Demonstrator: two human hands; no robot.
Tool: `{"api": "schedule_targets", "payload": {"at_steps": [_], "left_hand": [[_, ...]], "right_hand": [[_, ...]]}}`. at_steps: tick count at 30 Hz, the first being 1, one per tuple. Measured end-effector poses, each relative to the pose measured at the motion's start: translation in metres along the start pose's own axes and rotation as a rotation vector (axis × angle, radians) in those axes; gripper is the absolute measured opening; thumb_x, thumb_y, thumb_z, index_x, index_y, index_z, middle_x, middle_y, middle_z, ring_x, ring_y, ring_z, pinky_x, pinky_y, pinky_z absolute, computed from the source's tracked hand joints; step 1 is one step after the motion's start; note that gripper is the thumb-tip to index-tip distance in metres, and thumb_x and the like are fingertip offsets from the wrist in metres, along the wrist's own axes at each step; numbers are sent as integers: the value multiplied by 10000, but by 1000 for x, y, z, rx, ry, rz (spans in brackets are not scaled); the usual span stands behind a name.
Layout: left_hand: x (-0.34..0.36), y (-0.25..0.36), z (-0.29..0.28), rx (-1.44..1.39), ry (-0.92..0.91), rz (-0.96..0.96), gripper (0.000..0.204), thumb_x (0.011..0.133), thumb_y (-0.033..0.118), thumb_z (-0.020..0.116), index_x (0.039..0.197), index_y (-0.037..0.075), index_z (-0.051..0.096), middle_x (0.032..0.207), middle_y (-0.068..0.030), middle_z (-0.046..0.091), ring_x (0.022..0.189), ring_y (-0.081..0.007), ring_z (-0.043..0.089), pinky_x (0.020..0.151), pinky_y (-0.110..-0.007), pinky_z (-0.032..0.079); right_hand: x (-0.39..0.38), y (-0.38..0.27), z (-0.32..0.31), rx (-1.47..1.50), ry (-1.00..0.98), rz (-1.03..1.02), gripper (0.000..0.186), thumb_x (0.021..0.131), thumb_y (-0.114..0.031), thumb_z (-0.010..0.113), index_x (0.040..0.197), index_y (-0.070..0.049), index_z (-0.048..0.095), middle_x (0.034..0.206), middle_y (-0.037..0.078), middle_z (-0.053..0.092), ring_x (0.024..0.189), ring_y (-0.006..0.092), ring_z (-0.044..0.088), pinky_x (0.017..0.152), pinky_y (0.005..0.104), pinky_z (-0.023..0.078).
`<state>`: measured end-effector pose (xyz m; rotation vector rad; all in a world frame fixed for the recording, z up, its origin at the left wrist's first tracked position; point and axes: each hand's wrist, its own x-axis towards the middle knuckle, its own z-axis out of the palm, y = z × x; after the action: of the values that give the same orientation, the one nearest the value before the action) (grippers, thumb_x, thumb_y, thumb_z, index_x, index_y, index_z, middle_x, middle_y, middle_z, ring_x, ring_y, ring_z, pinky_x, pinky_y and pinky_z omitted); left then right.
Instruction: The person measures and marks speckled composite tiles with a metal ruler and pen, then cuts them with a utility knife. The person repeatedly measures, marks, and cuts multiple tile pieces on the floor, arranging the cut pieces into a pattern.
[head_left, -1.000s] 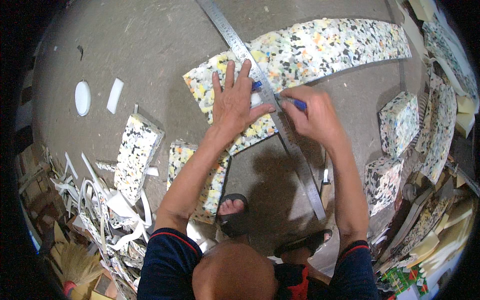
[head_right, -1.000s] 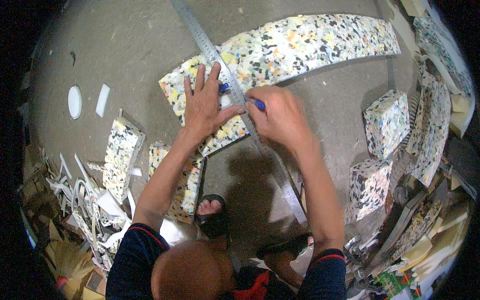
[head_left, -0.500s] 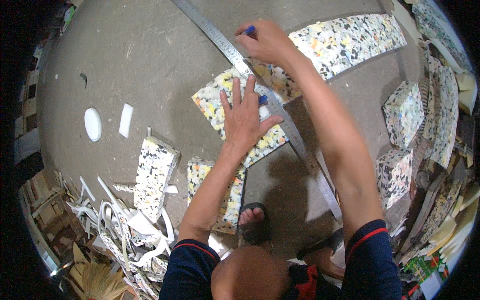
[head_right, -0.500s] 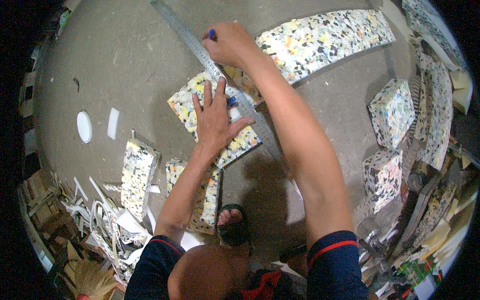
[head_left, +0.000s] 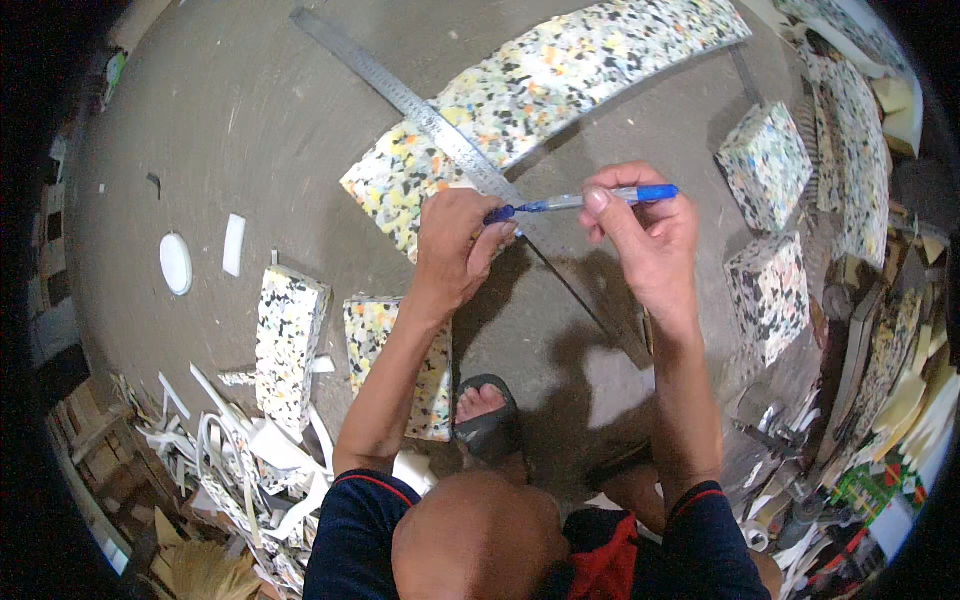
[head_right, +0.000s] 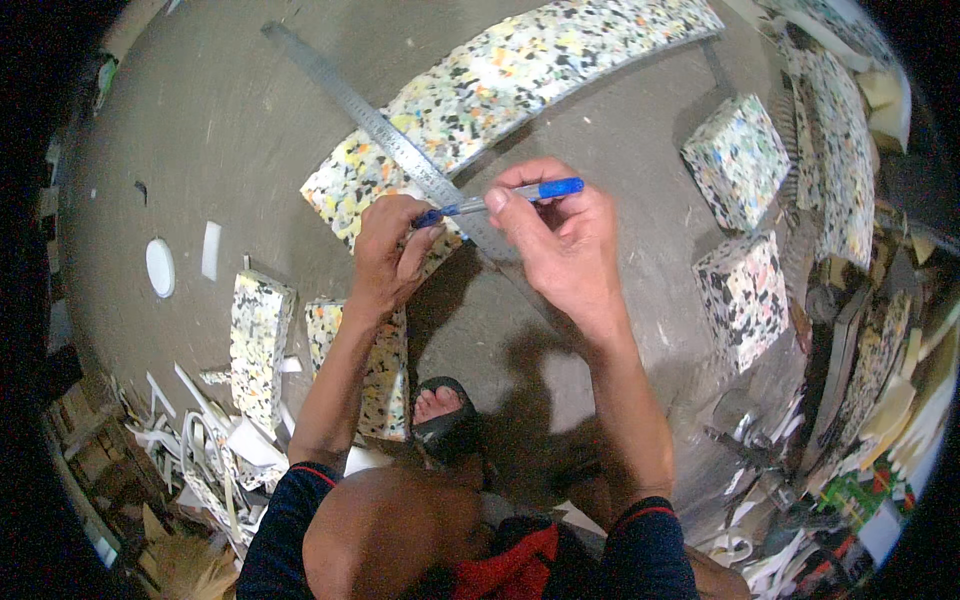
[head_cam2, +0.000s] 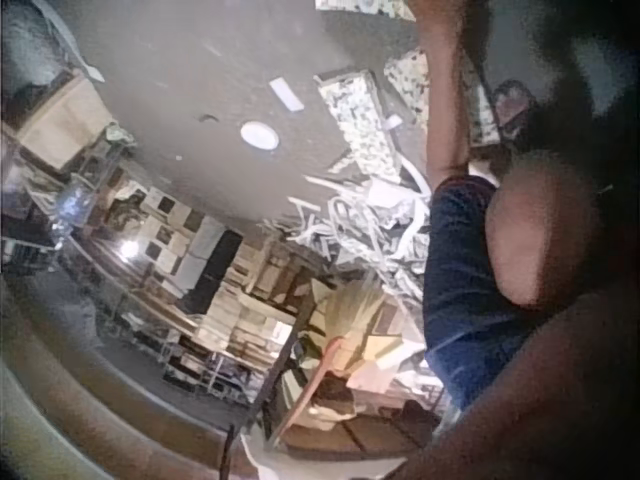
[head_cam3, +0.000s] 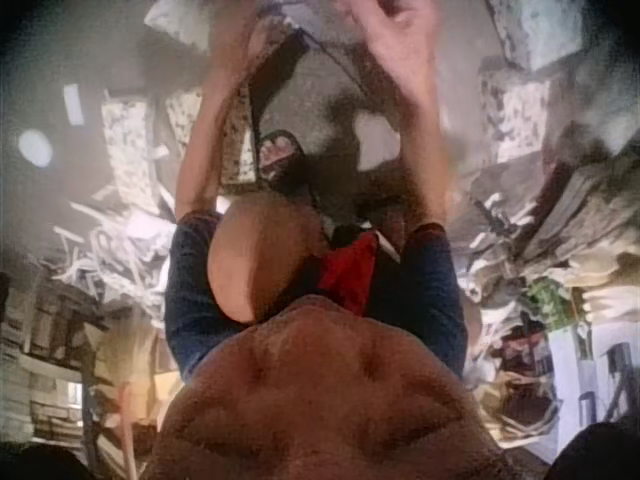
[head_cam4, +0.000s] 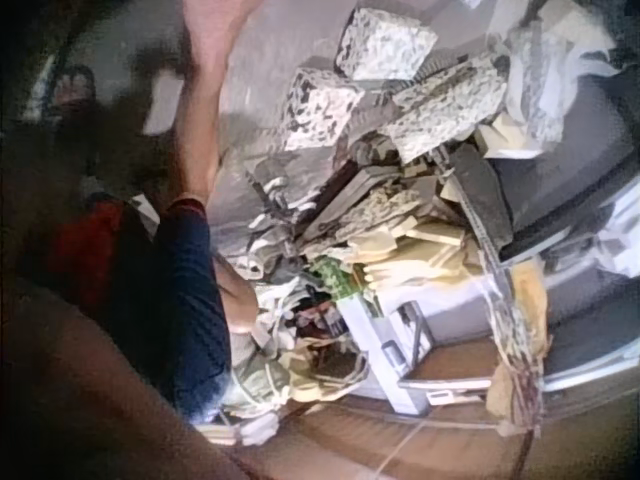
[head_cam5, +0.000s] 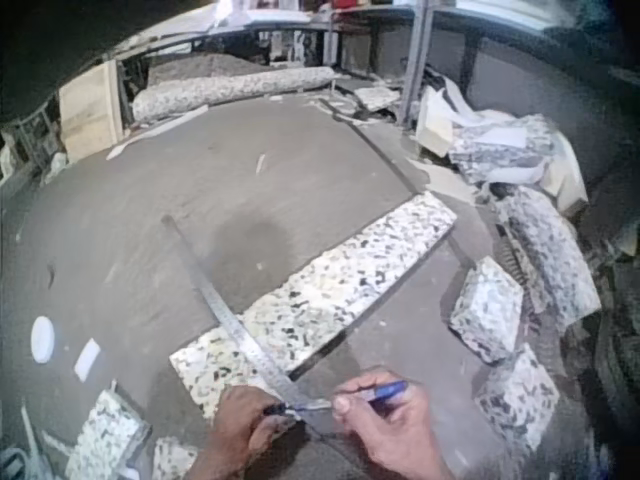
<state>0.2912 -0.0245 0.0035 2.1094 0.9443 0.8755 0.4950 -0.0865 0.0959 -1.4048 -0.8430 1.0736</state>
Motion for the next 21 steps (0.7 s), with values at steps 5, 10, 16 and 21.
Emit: {"api": "schedule_targets", "payload": {"at_steps": [5,10,16,21], "left_hand": [[1,34,1,-52,-32,67,167,866,134,720,1011,57,689,860,-110,653,827,-319,614,774,-426,440],[-36,57,6,-219,-189,-31,169,893,121,711,1032,33,670,844,-158,643,783,-361,622,705,-441,485],[-138,73,-19,-132,-309,-402,180,950,183,651,1012,14,653,851,-191,637,813,-396,638,710,-468,500],[-216,70,-90,589,-401,-483,230,878,191,718,1041,30,694,848,-180,638,832,-372,615,731,-472,500]], "right_hand": [[-21,-5,-14,-157,-21,-15,107,929,-117,737,956,-23,695,768,-21,671,701,32,569,603,224,445],[-58,4,-8,-253,-76,63,112,950,-118,715,978,-16,679,771,-20,644,729,40,562,620,221,443],[-99,54,17,-306,-240,155,333,878,-196,797,1104,11,667,878,71,658,729,126,589,613,296,472],[-94,114,6,-1087,99,-255,606,817,-292,830,1267,41,598,1015,224,674,792,387,655,746,486,520]]}}
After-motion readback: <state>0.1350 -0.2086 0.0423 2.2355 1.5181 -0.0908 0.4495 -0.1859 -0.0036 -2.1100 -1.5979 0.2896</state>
